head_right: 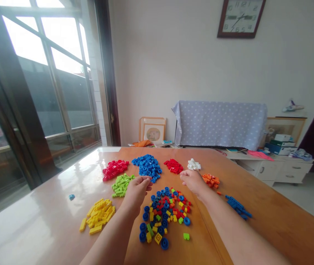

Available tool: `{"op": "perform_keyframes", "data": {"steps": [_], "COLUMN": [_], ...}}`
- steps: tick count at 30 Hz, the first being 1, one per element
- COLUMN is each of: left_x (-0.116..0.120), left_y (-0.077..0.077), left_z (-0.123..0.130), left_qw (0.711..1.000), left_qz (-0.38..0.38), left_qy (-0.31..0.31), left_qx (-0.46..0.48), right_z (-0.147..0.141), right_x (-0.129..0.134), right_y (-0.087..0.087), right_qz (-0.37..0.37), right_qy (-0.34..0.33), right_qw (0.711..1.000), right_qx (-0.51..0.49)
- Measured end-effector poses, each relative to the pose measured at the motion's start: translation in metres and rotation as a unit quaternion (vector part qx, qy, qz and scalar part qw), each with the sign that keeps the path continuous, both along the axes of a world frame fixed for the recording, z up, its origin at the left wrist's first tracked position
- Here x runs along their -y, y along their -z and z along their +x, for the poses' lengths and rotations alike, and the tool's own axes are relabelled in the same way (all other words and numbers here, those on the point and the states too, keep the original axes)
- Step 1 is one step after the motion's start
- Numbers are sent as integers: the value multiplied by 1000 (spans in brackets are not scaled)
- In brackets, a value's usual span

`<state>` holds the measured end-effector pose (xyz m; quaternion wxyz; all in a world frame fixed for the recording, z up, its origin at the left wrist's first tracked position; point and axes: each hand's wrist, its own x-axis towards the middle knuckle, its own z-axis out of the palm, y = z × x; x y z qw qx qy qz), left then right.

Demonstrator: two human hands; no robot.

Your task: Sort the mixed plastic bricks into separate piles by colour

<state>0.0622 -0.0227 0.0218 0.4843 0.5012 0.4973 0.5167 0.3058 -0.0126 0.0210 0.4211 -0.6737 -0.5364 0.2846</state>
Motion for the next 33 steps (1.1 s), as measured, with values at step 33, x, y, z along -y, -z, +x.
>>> {"op": "perform_keyframes", "data": {"steps": [33], "left_x": [-6], "left_y": [29], "left_z": [-6], "left_qw": [908], "left_qz": [133], "left_qy": [78], "left_qx": [-389], "right_z": [-41], "right_x": [82], "right_y": [1], "right_qz": [70], "right_qy": [-339], "right_qw": [908], "right_qx": [237]}}
